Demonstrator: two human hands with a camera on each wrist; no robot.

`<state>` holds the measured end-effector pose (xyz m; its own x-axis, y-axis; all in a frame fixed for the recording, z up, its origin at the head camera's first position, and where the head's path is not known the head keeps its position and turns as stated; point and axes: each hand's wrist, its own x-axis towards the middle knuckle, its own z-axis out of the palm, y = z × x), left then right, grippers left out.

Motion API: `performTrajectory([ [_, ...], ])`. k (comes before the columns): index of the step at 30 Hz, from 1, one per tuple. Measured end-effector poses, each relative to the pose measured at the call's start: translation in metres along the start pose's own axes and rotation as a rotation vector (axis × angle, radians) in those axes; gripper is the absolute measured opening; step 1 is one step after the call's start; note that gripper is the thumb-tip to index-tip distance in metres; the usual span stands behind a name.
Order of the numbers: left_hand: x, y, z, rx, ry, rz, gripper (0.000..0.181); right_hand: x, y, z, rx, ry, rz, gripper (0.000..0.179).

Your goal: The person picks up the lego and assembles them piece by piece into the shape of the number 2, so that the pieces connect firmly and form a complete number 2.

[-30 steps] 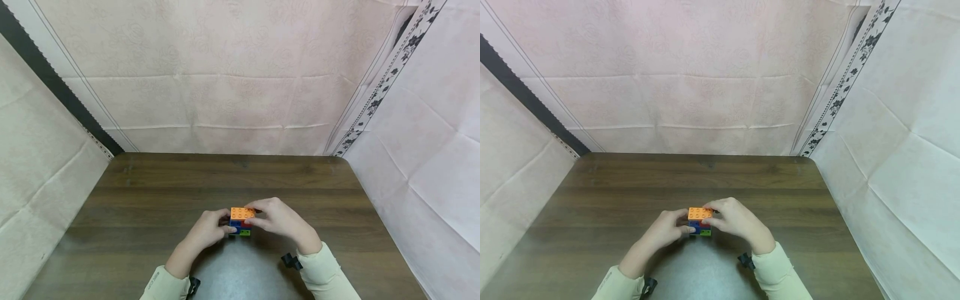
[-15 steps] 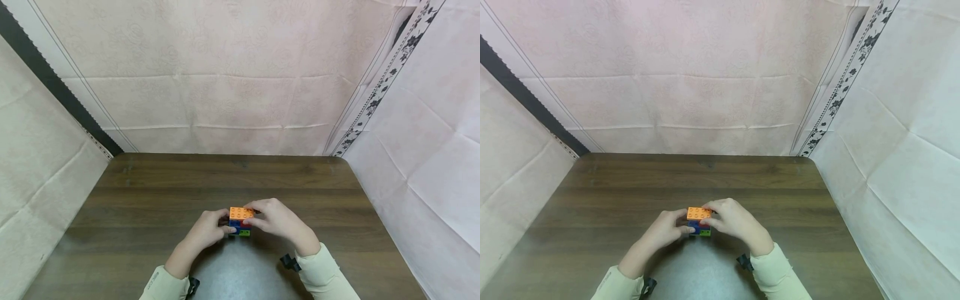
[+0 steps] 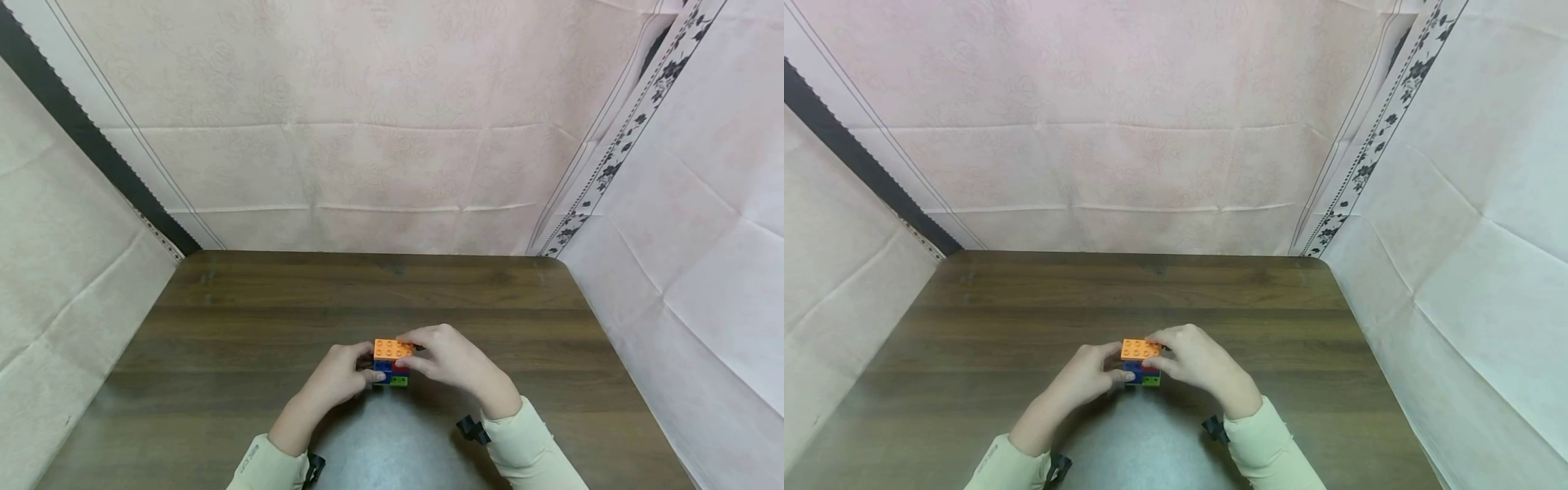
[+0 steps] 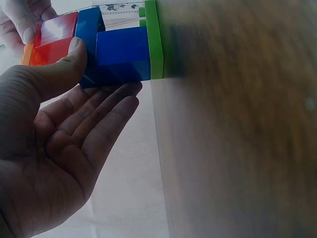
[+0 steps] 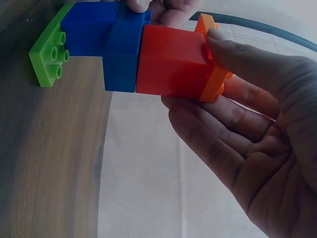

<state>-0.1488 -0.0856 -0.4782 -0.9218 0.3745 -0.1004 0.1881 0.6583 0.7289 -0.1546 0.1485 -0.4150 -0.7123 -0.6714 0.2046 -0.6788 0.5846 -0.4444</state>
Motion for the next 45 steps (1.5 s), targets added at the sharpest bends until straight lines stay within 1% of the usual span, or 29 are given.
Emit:
performTrajectory([
  [9,0.0005,-0.0004,0.001,0.007,0.005,-0.001,0.028,0.0005,-0.0006,-0.0016,0.026,-0.022,0.028,0.034],
  [16,0.0011,-0.0003,0.001,0.006,0.002,-0.008,0.028,0.0015,-0.0014,-0.0024,0.021,-0.023,0.036,0.034],
  [21,0.0008,0.0004,0.0004,0.005,-0.002,0.006,0.029,0.0019,-0.0016,-0.0016,0.013,-0.025,0.045,0.032],
  [32,0.0005,-0.0007,-0.0001,-0.002,-0.003,0.01,0.026,0.0038,-0.0037,-0.0036,0.015,-0.04,0.069,0.031],
  [39,0.0014,-0.002,0.0002,-0.004,-0.01,0.013,0.027,0.0064,-0.0051,-0.0056,0.04,-0.076,0.096,0.032],
  [45,0.0016,-0.0024,0.0008,0.004,-0.007,0.015,0.026,0.0084,-0.0072,-0.0067,0.038,-0.097,0.114,0.03],
])
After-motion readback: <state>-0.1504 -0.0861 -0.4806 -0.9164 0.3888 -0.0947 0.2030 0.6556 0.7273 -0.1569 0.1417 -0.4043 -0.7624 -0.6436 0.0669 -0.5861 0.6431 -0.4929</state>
